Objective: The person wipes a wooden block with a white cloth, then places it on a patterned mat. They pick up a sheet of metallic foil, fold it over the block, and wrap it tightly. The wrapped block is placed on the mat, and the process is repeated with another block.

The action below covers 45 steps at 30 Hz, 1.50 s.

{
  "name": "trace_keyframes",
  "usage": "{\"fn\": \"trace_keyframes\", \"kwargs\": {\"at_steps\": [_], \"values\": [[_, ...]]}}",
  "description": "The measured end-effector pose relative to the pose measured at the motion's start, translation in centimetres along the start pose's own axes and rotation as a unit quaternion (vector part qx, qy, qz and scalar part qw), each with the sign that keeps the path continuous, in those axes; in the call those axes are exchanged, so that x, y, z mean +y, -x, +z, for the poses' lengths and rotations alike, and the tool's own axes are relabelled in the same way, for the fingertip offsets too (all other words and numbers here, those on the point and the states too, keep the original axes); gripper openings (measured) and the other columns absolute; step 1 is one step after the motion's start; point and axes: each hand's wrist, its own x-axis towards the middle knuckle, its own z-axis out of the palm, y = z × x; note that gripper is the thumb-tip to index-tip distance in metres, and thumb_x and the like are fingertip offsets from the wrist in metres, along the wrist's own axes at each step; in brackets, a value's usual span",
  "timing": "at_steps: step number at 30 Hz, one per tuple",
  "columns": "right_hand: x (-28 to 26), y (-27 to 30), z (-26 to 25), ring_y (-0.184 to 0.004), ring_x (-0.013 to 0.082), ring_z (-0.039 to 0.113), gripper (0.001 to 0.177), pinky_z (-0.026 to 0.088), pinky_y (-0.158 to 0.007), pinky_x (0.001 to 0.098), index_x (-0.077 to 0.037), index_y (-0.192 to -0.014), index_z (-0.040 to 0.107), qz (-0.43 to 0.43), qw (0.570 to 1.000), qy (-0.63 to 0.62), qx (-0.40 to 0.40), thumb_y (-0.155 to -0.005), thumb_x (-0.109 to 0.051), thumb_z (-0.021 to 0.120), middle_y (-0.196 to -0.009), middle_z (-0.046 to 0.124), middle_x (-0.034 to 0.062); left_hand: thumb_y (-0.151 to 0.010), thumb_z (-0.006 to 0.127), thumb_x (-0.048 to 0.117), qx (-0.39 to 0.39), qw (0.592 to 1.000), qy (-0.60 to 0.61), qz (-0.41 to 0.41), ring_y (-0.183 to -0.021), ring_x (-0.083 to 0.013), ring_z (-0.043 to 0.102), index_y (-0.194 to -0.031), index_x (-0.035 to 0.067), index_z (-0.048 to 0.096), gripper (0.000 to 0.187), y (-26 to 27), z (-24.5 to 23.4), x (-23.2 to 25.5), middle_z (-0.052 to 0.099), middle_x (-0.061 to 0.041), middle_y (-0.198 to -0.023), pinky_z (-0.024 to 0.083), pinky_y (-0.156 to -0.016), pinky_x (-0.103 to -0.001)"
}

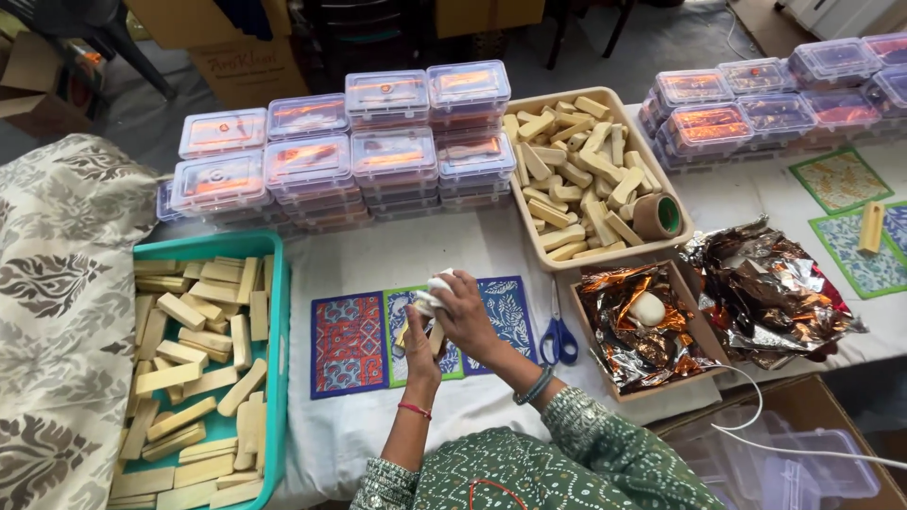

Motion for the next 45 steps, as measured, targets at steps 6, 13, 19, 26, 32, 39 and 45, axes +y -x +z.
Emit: {"fn": "trace_keyframes", "kwargs": {"at_steps": [6, 13, 19, 26, 32, 39, 45], "values": [[3.5, -1.3, 2.0, -0.102, 0.0277, 0.073, 0.024, 0.055, -0.089, 0.0408, -0.008, -0.119, 0.065, 0.387, 0.904, -0.150, -0.100, -0.100, -0.022, 0.064, -0.110, 0.072, 0.0147, -0.101, 0.047, 0.064, -0.058, 0.996, -0.066, 0.021, -0.068, -0.0044, 0.056, -0.125, 0.009, 0.069, 0.065, 1.3, 1.1, 0.5, 0.065, 0.001, -0.092, 0.041, -0.048, -0.019], [3.9, 3.4, 3.4, -0.113, 0.0307, 0.060, 0.036, 0.052, -0.096, 0.0433, -0.008, -0.125, 0.066, 0.155, 0.982, -0.081, -0.070, -0.089, -0.008, 0.069, -0.113, 0.065, 0.0137, -0.109, 0.053, 0.040, -0.196, 0.937, 0.204, -0.205, -0.073, -0.0160, 0.065, -0.124, 0.017, 0.063, 0.029, -6.0, -5.3, -7.5, 0.069, -0.001, -0.099, 0.050, -0.055, -0.027], [0.4, 7.1, 2.3, -0.121, 0.0309, 0.059, 0.042, 0.046, -0.106, 0.0482, -0.014, -0.126, 0.071, 0.024, 0.985, -0.110, -0.134, -0.085, -0.005, 0.071, -0.122, 0.066, 0.0127, -0.104, 0.041, 0.050, -0.014, 0.960, 0.232, -0.158, -0.108, -0.0228, 0.068, -0.131, 0.018, 0.061, 0.047, -2.0, -2.0, -1.7, 0.071, -0.007, -0.119, 0.060, -0.091, -0.040], [2.2, 2.1, 2.6, -0.124, 0.0366, 0.053, 0.045, 0.043, -0.104, 0.0484, -0.005, -0.119, 0.067, 0.052, 0.997, -0.015, -0.059, -0.074, -0.009, 0.075, -0.128, 0.062, 0.0208, -0.098, 0.033, 0.065, -0.042, 0.968, 0.179, -0.173, -0.113, -0.0214, 0.066, -0.137, 0.018, 0.055, 0.066, 1.1, 1.8, 1.2, 0.067, -0.006, -0.124, 0.059, -0.092, -0.039], [6.1, -0.6, 3.2, -0.105, 0.0309, 0.073, 0.030, 0.055, -0.091, 0.0384, -0.007, -0.117, 0.069, 0.406, 0.892, -0.152, -0.132, -0.097, -0.028, 0.065, -0.107, 0.073, 0.0170, -0.107, 0.034, 0.063, -0.097, 0.991, 0.027, -0.086, -0.085, -0.0118, 0.058, -0.138, 0.016, 0.057, 0.060, 0.3, 0.8, -1.9, 0.063, -0.001, -0.105, 0.048, -0.062, -0.029], [3.2, 3.3, 3.5, -0.124, 0.0380, 0.056, 0.040, 0.044, -0.103, 0.0488, -0.006, -0.123, 0.066, 0.041, 0.996, -0.055, -0.062, -0.082, -0.010, 0.068, -0.128, 0.061, 0.0195, -0.104, 0.030, 0.058, -0.006, 0.975, 0.191, -0.116, -0.104, -0.0115, 0.068, -0.137, 0.016, 0.054, 0.058, 0.6, 4.4, 2.7, 0.068, 0.003, -0.120, 0.060, -0.085, -0.029], [0.3, 9.0, 0.1, -0.133, 0.0415, 0.052, 0.045, 0.041, -0.109, 0.0511, -0.006, -0.122, 0.065, -0.033, 0.988, -0.124, -0.090, -0.079, 0.007, 0.064, -0.131, 0.063, 0.0175, -0.099, 0.037, 0.069, -0.085, 0.965, 0.243, -0.055, -0.080, -0.0208, 0.065, -0.127, 0.008, 0.062, 0.072, -5.1, -1.5, -2.7, 0.068, -0.009, -0.097, 0.060, -0.065, -0.036]]}}
